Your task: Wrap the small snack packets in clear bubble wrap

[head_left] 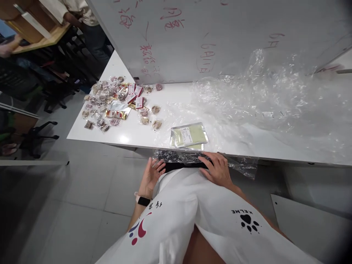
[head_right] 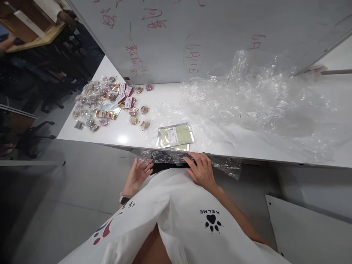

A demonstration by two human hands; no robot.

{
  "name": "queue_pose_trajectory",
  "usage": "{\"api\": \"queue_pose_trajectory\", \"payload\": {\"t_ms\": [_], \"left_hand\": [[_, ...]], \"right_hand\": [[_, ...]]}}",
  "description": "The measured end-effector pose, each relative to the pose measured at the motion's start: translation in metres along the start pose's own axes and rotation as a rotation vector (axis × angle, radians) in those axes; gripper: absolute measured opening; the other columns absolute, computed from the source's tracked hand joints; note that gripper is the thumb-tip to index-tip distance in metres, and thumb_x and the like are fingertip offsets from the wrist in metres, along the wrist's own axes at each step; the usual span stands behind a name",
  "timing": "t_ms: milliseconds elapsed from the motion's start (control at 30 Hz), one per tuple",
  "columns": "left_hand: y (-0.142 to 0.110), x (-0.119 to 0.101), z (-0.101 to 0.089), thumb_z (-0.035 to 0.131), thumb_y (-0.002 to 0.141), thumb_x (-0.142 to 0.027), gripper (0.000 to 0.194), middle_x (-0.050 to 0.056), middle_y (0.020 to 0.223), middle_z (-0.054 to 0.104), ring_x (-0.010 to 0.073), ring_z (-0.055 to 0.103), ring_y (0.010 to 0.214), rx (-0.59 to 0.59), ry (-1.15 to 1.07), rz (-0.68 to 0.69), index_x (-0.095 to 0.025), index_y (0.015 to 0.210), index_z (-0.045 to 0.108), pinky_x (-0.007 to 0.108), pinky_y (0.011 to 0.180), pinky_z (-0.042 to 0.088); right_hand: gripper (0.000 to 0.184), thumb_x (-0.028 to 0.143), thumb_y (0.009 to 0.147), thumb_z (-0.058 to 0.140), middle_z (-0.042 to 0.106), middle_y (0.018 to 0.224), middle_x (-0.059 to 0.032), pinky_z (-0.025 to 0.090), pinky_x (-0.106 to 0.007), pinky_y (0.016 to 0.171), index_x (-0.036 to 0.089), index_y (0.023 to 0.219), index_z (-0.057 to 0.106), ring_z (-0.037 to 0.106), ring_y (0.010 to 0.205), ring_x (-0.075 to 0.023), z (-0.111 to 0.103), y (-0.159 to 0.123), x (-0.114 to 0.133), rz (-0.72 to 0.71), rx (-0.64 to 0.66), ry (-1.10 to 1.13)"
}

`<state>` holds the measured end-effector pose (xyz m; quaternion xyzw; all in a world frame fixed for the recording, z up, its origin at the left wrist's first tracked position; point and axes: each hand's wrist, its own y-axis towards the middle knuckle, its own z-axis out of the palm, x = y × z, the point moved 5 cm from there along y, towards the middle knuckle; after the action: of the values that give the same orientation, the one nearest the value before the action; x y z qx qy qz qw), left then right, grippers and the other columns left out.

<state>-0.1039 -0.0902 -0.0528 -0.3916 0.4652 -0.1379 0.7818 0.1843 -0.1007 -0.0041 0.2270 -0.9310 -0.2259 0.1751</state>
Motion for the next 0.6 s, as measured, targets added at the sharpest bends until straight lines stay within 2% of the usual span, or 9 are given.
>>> {"api": "queue_pose_trajectory", "payload": {"t_ms": [33, 67, 133, 200, 300, 367, 467, 600], "left_hand": [[0.001, 0.0, 0.01, 0.081, 0.071, -0.05, 0.044, 0.007, 0.093, 0.07, 0.0177, 0.068, 0.08, 0.098, -0.01, -0.05, -0.017, 0.093, 0.062, 0.028, 0.066, 0.055], [0.001, -0.005, 0.018, 0.083, 0.069, -0.045, 0.039, 0.005, 0.083, 0.07, 0.0154, 0.067, 0.072, 0.157, -0.003, -0.036, -0.016, 0.086, 0.062, 0.025, 0.062, 0.053], [-0.001, -0.026, 0.029, 0.085, 0.067, -0.034, 0.032, 0.0, 0.065, 0.064, 0.0102, 0.06, 0.056, 0.18, 0.039, 0.113, -0.016, 0.07, 0.059, 0.02, 0.052, 0.046], [-0.007, -0.046, 0.037, 0.082, 0.071, -0.03, 0.031, -0.002, 0.056, 0.06, 0.0079, 0.055, 0.05, 0.191, 0.078, 0.261, -0.016, 0.061, 0.056, 0.019, 0.048, 0.043], [-0.013, -0.058, 0.048, 0.074, 0.079, -0.031, 0.033, -0.001, 0.055, 0.06, 0.0078, 0.055, 0.048, 0.238, 0.04, 0.277, -0.016, 0.057, 0.054, 0.019, 0.048, 0.044], [-0.013, -0.058, 0.055, 0.07, 0.083, -0.03, 0.034, 0.0, 0.057, 0.062, 0.0088, 0.059, 0.05, 0.239, -0.062, 0.218, -0.017, 0.057, 0.052, 0.02, 0.05, 0.047], [-0.008, -0.055, 0.066, 0.065, 0.088, -0.026, 0.033, 0.002, 0.064, 0.068, 0.0124, 0.069, 0.064, 0.215, -0.194, 0.158, -0.017, 0.058, 0.051, 0.021, 0.06, 0.055], [-0.004, -0.054, 0.082, 0.063, 0.09, -0.028, 0.032, 0.007, 0.081, 0.075, 0.0185, 0.074, 0.09, 0.246, -0.267, 0.182, -0.017, 0.061, 0.055, 0.029, 0.084, 0.059]], "right_hand": [[0.029, 0.023, 0.092, 0.063, 0.067, 0.124, -0.0118, 0.042, -0.043, 0.098, 0.02, 0.121, 0.065, 0.058, 0.114, -0.0273, 0.005, -0.003, -0.002, 0.029, -0.024, -0.023], [0.024, 0.019, 0.092, 0.062, 0.069, 0.117, -0.0101, 0.042, -0.041, 0.097, 0.02, 0.116, 0.066, 0.059, 0.11, -0.0255, 0.007, -0.004, -0.004, 0.056, -0.056, -0.031], [0.017, 0.014, 0.091, 0.063, 0.072, 0.103, -0.0065, 0.044, -0.037, 0.091, 0.021, 0.105, 0.068, 0.061, 0.101, -0.0225, 0.004, -0.001, -0.009, 0.081, -0.124, -0.017], [0.014, 0.012, 0.089, 0.064, 0.073, 0.096, -0.0048, 0.044, -0.036, 0.086, 0.021, 0.1, 0.068, 0.062, 0.096, -0.0212, -0.003, 0.005, -0.012, 0.087, -0.176, 0.015], [0.017, 0.011, 0.089, 0.065, 0.073, 0.097, -0.0044, 0.046, -0.034, 0.084, 0.021, 0.102, 0.068, 0.063, 0.095, -0.0202, -0.015, 0.015, -0.016, 0.107, -0.223, 0.046], [0.019, 0.011, 0.088, 0.066, 0.073, 0.098, -0.0042, 0.046, -0.034, 0.084, 0.021, 0.104, 0.067, 0.063, 0.095, -0.0198, -0.021, 0.021, -0.017, 0.112, -0.236, 0.053], [0.019, 0.011, 0.088, 0.067, 0.073, 0.099, -0.004, 0.046, -0.035, 0.083, 0.021, 0.103, 0.066, 0.063, 0.094, -0.0198, -0.026, 0.03, -0.02, 0.103, -0.245, 0.058], [0.015, 0.012, 0.089, 0.067, 0.073, 0.099, -0.0035, 0.045, -0.034, 0.083, 0.021, 0.102, 0.066, 0.063, 0.093, -0.0191, -0.028, 0.04, -0.028, 0.118, -0.231, 0.1]]}}
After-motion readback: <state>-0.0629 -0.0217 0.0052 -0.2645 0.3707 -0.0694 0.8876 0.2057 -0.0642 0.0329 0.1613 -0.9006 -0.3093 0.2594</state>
